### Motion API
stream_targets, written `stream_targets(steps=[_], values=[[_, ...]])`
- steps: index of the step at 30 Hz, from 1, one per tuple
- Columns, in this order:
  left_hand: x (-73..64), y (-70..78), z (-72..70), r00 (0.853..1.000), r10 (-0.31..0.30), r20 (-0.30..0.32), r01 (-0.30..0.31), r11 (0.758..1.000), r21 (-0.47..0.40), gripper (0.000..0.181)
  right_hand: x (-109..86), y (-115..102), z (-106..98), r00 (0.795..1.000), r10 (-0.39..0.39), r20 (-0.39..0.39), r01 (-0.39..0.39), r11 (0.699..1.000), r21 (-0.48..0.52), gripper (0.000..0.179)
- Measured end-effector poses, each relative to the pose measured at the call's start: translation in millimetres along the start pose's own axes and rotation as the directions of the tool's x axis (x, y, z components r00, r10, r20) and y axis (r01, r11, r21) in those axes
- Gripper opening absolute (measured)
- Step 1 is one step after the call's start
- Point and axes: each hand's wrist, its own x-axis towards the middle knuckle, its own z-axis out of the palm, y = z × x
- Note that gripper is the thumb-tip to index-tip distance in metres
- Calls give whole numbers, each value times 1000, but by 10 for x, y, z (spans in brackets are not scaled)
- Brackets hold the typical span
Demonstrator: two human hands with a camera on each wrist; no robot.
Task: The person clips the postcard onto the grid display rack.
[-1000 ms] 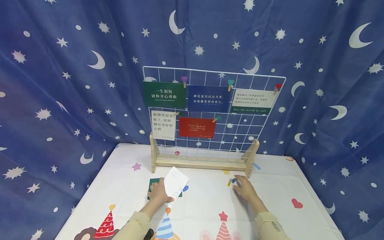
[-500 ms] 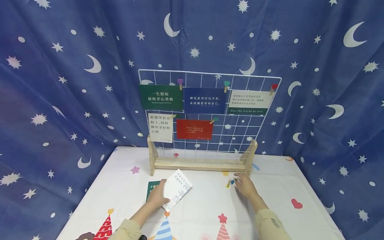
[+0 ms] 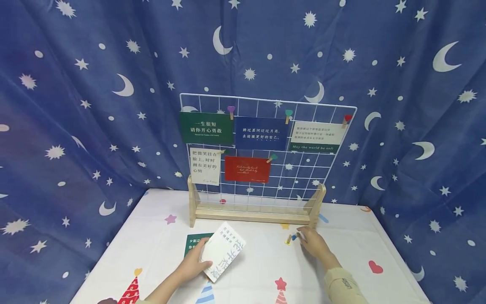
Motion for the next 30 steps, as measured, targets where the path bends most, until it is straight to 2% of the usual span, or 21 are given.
stream_targets(steps=[5,10,18,23,30], values=[[-72,42,4,1000,3,-10,-4,999,-33,72,26,-11,36,996,-35,-80,27,995,-93,27],[-138,111,-21,999,35,-17,-36,998,-58,68,65,-81,66,993,-35,-109,17,987,-159,21],[-226,220,-72,999,1,-50,-7,993,-115,63,124,-172,74,999,29,-38,-35,986,-164,22],[-265,262,-105,1000,8,-17,-11,981,-196,61,180,-184,93,1000,23,-19,-26,984,-174,23],[-329,350,-141,997,45,68,-23,956,-293,62,172,-149,118,1000,-8,-19,4,984,-180,14]])
